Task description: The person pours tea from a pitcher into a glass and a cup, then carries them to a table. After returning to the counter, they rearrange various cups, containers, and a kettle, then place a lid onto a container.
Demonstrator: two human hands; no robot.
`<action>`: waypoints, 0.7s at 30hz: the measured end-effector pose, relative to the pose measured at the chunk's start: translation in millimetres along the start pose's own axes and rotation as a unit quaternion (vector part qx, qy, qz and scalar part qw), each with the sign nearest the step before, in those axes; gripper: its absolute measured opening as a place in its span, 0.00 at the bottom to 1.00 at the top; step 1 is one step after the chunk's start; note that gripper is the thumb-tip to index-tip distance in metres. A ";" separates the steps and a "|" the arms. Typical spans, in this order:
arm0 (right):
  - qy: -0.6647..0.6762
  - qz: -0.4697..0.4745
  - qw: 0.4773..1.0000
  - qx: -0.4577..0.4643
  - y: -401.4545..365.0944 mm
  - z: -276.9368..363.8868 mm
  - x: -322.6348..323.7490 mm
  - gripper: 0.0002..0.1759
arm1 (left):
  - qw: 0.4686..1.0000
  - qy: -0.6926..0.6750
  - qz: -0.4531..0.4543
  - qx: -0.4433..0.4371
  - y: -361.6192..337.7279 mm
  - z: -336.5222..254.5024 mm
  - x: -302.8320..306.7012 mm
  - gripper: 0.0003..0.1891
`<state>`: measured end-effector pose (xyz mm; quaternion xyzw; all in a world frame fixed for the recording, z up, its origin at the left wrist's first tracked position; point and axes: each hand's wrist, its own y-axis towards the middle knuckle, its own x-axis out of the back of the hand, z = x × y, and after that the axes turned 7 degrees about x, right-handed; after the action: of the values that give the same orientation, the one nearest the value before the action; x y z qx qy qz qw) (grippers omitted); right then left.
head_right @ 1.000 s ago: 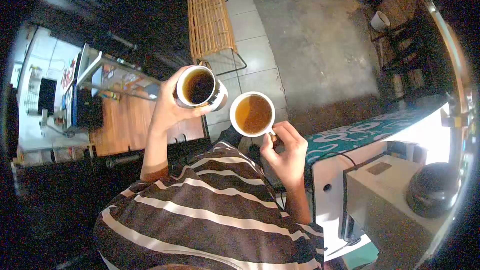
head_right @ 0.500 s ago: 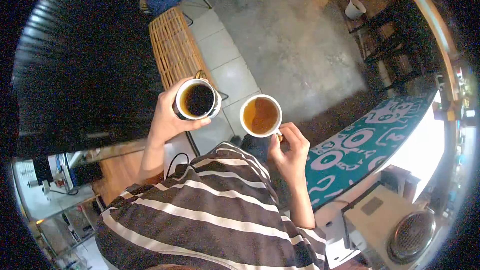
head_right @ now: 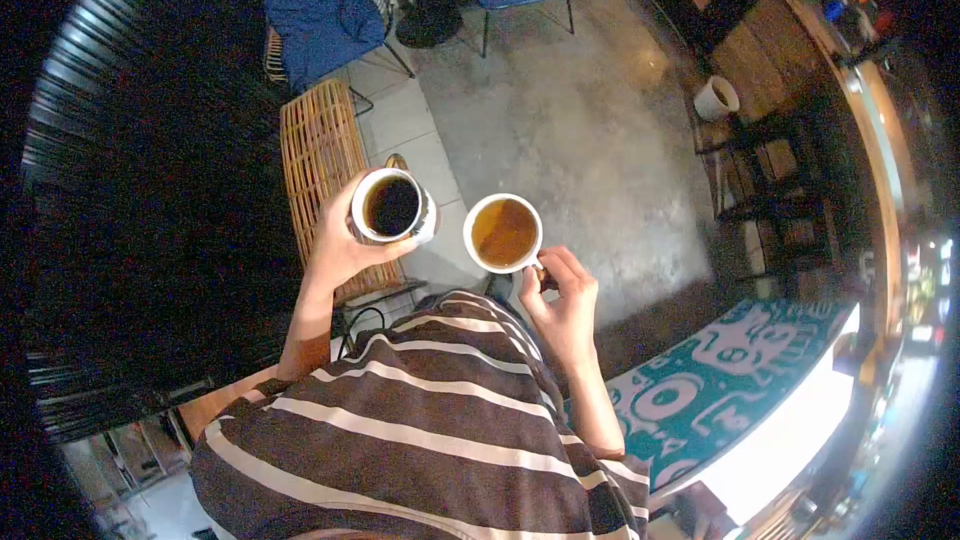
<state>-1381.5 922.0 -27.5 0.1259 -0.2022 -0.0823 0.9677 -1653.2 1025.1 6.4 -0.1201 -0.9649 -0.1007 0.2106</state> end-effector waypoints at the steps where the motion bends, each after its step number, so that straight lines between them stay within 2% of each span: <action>1: 0.002 0.011 1.000 0.002 25.9 -5.5 3.9 0.05 | 1.000 -0.017 -0.008 0.013 19.9 0.2 -3.7 0.39; 3: -0.027 0.033 0.999 0.017 76.6 -11.5 13.2 0.05 | 0.999 -0.007 -0.036 0.014 59.6 -9.0 -5.6 0.39; 6: 0.009 0.051 0.998 0.027 143.7 -33.9 11.2 0.05 | 0.998 -0.021 -0.039 0.040 115.0 -4.1 -6.5 0.38; 9: 0.029 0.066 0.997 0.033 213.8 -56.4 -11.3 0.06 | 0.997 -0.020 -0.073 0.028 171.0 25.6 4.6 0.37; 12: 0.041 0.077 0.996 0.019 281.1 -73.6 -27.1 0.06 | 0.997 -0.004 -0.071 0.030 229.3 39.6 17.3 0.36; 16: 0.063 0.074 0.994 0.043 360.7 -98.4 -64.8 0.06 | 0.996 -0.021 -0.086 0.019 293.5 76.7 40.3 0.36; 17: 0.070 0.067 0.995 0.031 400.6 -100.7 -58.8 0.06 | 0.997 0.001 -0.083 0.006 338.7 70.6 43.8 0.36; 21: 0.055 0.071 0.995 0.031 500.3 -114.4 -79.7 0.05 | 0.997 -0.010 -0.069 0.037 429.5 91.1 63.5 0.36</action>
<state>-1352.3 1440.5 -19.9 0.1455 -0.1600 0.0004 0.9763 -1626.3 1467.8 14.4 -0.0461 -0.9761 -0.0777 0.1976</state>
